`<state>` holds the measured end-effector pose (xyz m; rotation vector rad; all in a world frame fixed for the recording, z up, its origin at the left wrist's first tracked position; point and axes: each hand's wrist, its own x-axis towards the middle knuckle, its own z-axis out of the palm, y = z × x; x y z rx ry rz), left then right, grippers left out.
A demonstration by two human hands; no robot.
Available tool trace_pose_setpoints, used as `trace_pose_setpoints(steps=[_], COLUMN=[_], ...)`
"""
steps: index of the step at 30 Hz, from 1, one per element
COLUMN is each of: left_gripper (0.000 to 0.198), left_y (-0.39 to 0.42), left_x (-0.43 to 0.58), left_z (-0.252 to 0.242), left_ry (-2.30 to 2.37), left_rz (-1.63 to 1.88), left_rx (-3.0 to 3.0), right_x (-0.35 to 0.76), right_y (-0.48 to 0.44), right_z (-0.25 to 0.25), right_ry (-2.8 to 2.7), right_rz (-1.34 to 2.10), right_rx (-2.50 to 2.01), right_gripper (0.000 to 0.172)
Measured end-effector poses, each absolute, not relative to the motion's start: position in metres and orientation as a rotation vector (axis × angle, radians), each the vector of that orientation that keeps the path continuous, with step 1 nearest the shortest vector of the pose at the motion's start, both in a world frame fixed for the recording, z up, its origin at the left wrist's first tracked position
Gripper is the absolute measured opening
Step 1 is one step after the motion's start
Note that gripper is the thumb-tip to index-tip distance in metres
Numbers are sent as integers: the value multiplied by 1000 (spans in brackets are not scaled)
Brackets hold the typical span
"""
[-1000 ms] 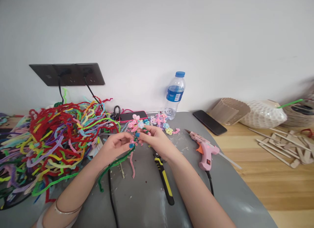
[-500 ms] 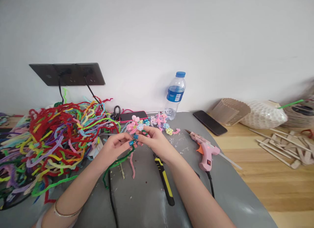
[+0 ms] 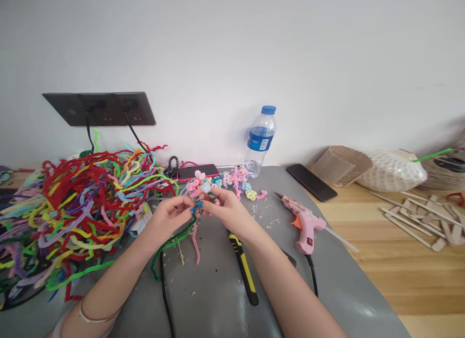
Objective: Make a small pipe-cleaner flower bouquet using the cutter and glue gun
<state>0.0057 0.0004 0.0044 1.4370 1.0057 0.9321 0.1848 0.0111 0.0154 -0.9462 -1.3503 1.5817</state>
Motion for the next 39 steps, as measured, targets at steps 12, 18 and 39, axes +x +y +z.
trace_pose_setpoints(steps=[12,18,39], left_gripper=[22,13,24], left_y=[0,0,0], left_x=[9,9,-1], left_z=[8,10,15], left_ry=[990,1075,1292], left_rz=[913,895,1089], left_rx=[1276,1421,1677], right_x=[188,183,193], right_y=[16,15,17], right_z=[8,9,9], right_ry=[-1018,-916,-1570], right_rz=[1671,1662,1285], right_rx=[-833,-835,-1100], right_gripper=[31,35,30])
